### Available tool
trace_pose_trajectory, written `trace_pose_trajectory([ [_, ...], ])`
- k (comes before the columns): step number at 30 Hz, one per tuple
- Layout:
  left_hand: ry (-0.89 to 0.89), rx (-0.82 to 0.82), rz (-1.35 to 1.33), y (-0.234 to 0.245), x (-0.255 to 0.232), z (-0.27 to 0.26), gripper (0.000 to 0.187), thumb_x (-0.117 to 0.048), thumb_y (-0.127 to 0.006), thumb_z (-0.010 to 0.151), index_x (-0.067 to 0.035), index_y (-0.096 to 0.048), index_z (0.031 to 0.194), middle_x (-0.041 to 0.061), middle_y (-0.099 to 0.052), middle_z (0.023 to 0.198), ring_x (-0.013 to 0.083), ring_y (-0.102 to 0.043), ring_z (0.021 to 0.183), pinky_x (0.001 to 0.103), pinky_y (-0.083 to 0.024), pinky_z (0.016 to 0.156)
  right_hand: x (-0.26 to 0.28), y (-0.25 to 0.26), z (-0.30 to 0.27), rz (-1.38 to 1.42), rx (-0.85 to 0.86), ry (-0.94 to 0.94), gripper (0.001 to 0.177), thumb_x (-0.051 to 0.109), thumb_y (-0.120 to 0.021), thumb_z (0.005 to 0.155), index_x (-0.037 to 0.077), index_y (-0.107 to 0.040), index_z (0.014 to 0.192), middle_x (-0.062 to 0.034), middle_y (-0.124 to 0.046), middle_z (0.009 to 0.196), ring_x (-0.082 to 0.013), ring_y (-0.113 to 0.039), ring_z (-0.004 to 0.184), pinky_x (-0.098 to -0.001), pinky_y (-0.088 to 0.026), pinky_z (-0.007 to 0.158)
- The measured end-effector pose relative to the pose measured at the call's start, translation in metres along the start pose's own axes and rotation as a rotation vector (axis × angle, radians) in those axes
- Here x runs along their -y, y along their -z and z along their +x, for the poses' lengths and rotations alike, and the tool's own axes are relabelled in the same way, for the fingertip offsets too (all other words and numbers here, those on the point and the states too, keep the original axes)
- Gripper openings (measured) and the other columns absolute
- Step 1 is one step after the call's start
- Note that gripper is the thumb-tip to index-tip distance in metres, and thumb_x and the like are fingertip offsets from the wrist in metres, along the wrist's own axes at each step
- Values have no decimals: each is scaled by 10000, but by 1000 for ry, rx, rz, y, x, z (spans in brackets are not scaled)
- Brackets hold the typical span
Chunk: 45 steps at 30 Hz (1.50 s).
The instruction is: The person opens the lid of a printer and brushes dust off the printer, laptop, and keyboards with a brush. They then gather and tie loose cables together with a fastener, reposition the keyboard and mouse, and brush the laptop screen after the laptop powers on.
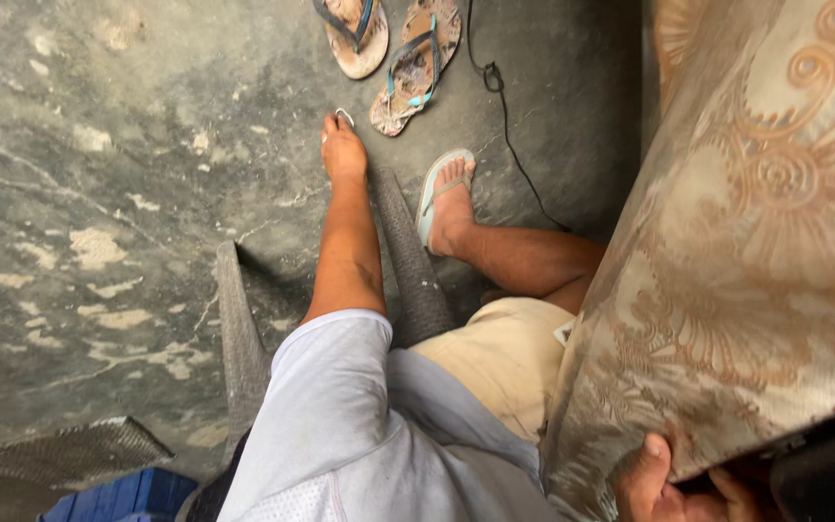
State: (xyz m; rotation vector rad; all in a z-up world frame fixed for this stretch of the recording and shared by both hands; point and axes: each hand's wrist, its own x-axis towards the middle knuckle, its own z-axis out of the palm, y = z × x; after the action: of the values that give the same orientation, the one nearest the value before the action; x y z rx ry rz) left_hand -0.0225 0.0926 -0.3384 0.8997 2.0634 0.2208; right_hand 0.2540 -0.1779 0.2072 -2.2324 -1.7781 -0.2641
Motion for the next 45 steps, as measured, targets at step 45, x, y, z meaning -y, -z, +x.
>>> trace_pose_trajectory([
  [45,-1838,853,-122,197,-198,-706,189,22,-787,904,-42,-672,1039,85,-701,969,224,-703,872,308,-553,776,-29,136,-134,1324,-816,-449,106,1,-629,1067,-38,-647,1164,-95,-675,1043,-128,-687,861,-261,-588,781],
])
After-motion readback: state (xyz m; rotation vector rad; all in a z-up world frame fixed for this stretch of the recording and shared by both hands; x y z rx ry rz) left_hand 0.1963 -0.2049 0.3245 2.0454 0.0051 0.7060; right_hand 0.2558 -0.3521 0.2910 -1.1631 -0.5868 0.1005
